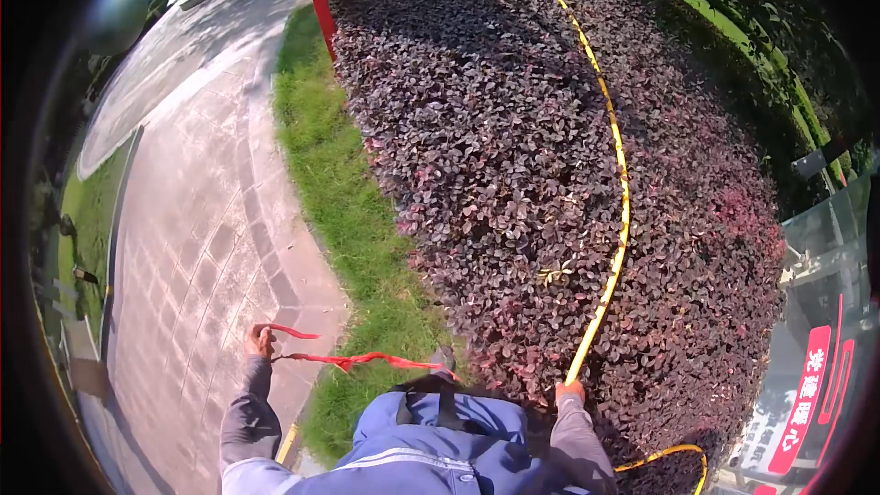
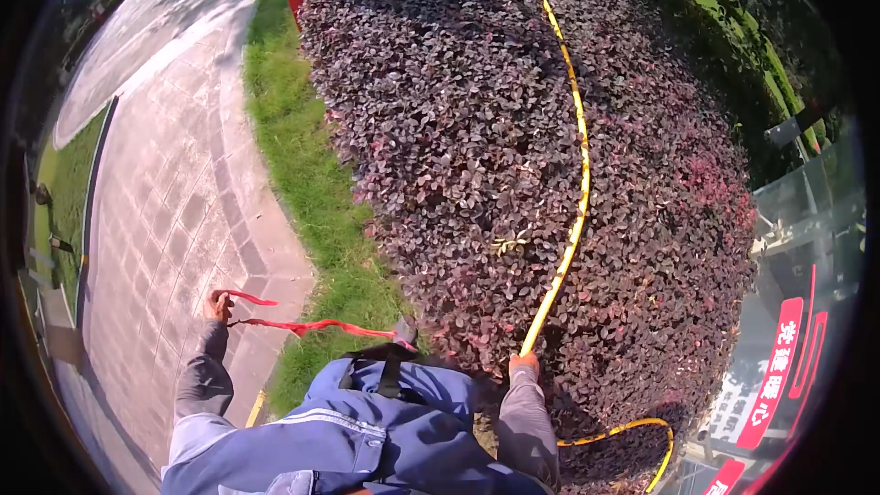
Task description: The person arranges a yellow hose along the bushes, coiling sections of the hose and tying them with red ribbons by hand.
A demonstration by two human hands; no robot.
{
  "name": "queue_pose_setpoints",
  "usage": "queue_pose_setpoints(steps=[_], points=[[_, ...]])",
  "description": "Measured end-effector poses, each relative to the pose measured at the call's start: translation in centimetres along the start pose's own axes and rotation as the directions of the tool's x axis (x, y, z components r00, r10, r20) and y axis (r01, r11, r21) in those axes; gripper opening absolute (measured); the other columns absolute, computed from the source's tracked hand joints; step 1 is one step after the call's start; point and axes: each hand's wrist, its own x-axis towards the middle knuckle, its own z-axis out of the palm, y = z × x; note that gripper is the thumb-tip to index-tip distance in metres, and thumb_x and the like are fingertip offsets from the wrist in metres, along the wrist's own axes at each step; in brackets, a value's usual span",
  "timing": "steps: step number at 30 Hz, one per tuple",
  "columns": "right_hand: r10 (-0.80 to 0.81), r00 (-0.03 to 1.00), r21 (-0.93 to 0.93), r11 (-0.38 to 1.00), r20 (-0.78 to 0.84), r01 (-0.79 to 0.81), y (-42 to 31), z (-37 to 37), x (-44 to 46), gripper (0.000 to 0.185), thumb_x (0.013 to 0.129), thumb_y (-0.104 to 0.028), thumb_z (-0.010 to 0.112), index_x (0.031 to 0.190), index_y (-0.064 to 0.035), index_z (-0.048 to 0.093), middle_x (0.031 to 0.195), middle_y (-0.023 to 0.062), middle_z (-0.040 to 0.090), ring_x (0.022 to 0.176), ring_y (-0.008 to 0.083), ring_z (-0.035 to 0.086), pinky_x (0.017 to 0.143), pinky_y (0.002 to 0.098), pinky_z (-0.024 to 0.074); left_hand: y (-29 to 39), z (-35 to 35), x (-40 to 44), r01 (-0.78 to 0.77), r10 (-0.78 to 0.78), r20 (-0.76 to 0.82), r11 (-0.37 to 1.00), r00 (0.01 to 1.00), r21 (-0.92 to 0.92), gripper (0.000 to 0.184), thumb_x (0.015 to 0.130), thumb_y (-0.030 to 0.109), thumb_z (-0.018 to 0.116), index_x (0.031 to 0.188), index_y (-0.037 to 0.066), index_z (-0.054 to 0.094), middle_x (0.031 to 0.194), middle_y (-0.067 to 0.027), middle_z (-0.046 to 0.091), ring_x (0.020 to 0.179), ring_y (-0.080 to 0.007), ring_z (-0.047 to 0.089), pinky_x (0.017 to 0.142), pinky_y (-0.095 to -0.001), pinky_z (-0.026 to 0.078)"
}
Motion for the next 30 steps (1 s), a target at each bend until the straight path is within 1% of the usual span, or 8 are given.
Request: queue_pose_setpoints(steps=[5, 8, 14, 24, 26, 27, 28, 30], points=[[-0.14, 0.927, -0.587, 0.738, 0.347, 0.331, -5.9, -1.7, 0.7, 0.045, 0.076, -0.03, 0.069, 0.105, 0.0039, 0.062, 0.097, 0.0184, 0.066, 0.09, 0.033, 0.064, 0.084, 0.0401, 0.0499, -10.0, -7.4, -4.9, 0.106, -0.059, -0.228, 0.975, 0.972, 0.197, 0.026, 0.08, 0.025, 0.056, 0.093, 0.004, 0.064, 0.075, -0.014, 0.066, 0.068, -0.0242, 0.065, 0.063, -0.035, 0.051], [-0.308, 0.757, -0.529, 0.566, 0.575, 0.632, -10.8, -0.7, 2.2, 0.042, 0.077, -0.029, 0.068, 0.104, 0.0035, 0.062, 0.094, 0.017, 0.066, 0.087, 0.0317, 0.065, 0.081, 0.0397, 0.0501, -13.7, -3.1, -12.3, 0.24, -0.208, -0.162, 0.948, 0.965, 0.211, 0.026, 0.079, 0.025, 0.058, 0.092, 0.003, 0.065, 0.078, -0.0141, 0.067, 0.075, -0.0243, 0.066, 0.068, -0.0354, 0.052], [-0.366, 0.464, -0.361, 0.318, 0.807, 0.877, -27.5, 4.3, 2.8, 0.037, 0.08, -0.028, 0.066, 0.102, 0.0026, 0.063, 0.088, 0.0142, 0.067, 0.082, 0.0289, 0.065, 0.076, 0.0389, 0.0505, -20.3, 12.6, -23.0, 0.616, -0.474, 0.415, 0.71, 0.776, -0.34, 0.029, 0.082, 0.025, 0.062, 0.099, 0.001, 0.063, 0.081, -0.0076, 0.068, 0.059, -0.0162, 0.064, 0.054, -0.0315, 0.053], [-0.12, -0.088, 0.031, -0.415, 0.989, 0.909, -60.1, 16.7, 2.0, 0.03, 0.085, -0.025, 0.062, 0.098, 0.0013, 0.064, 0.078, 0.0096, 0.068, 0.073, 0.0244, 0.067, 0.067, 0.0375, 0.0512, -2.9, 15.5, -10.8, 0.568, -0.637, 0.019, 0.673, 0.771, -0.474, 0.037, 0.072, 0.013, 0.061, 0.108, 0.004, 0.061, 0.084, -0.011, 0.066, 0.072, -0.0162, 0.061, 0.064, -0.03, 0.049], [-0.08, 0.453, -0.442, 0.126, 0.888, 0.888, -69.0, 16.5, -5.8, 0.018, 0.087, -0.018, 0.061, 0.084, -0.0005, 0.065, 0.061, 0.0115, 0.062, 0.051, 0.0238, 0.061, 0.048, 0.0366, 0.0473, -1.9, 15.5, -9.2, 0.602, -0.741, 0.033, 0.518, 0.671, -0.608, 0.037, 0.074, 0.01, 0.06, 0.111, 0.005, 0.06, 0.085, -0.0126, 0.066, 0.07, -0.0171, 0.061, 0.061, -0.0322, 0.049], [-0.059, 0.276, -0.279, -0.343, 0.959, 0.897, -74.3, 18.7, -5.3, 0.019, 0.087, -0.02, 0.062, 0.084, -0.0018, 0.065, 0.059, 0.0132, 0.061, 0.05, 0.0244, 0.061, 0.048, 0.0352, 0.0475, -1.4, 15.9, -8.5, 0.616, -0.793, 0.088, 0.392, 0.602, -0.683, 0.036, 0.075, 0.007, 0.058, 0.112, 0.005, 0.059, 0.085, -0.0126, 0.066, 0.068, -0.0175, 0.062, 0.059, -0.0333, 0.049], [-0.241, 0.343, -0.394, -0.207, 0.908, 0.896, -78.0, 20.5, -6.2, 0.024, 0.085, -0.026, 0.061, 0.081, -0.0026, 0.065, 0.062, 0.0141, 0.062, 0.056, 0.0244, 0.062, 0.054, 0.0363, 0.0486, -1.4, 15.9, -8.3, 0.598, -0.841, 0.117, 0.27, 0.529, -0.755, 0.036, 0.076, 0.005, 0.057, 0.113, 0.006, 0.058, 0.085, -0.0126, 0.066, 0.066, -0.018, 0.062, 0.056, -0.0345, 0.049], [-0.418, 0.056, -0.263, -0.456, 0.907, 0.85, -85.6, 26.9, -5.9, 0.025, 0.075, -0.027, 0.064, 0.074, -0.0024, 0.062, 0.064, 0.0182, 0.06, 0.068, 0.0265, 0.062, 0.064, 0.0395, 0.0495, -2.8, 17.4, -8.7, 0.556, -0.849, 0.067, 0.281, 0.524, -0.782, 0.038, 0.077, 0.0, 0.054, 0.114, 0.006, 0.056, 0.078, -0.0106, 0.065, 0.062, -0.0192, 0.061, 0.051, -0.0358, 0.047]])
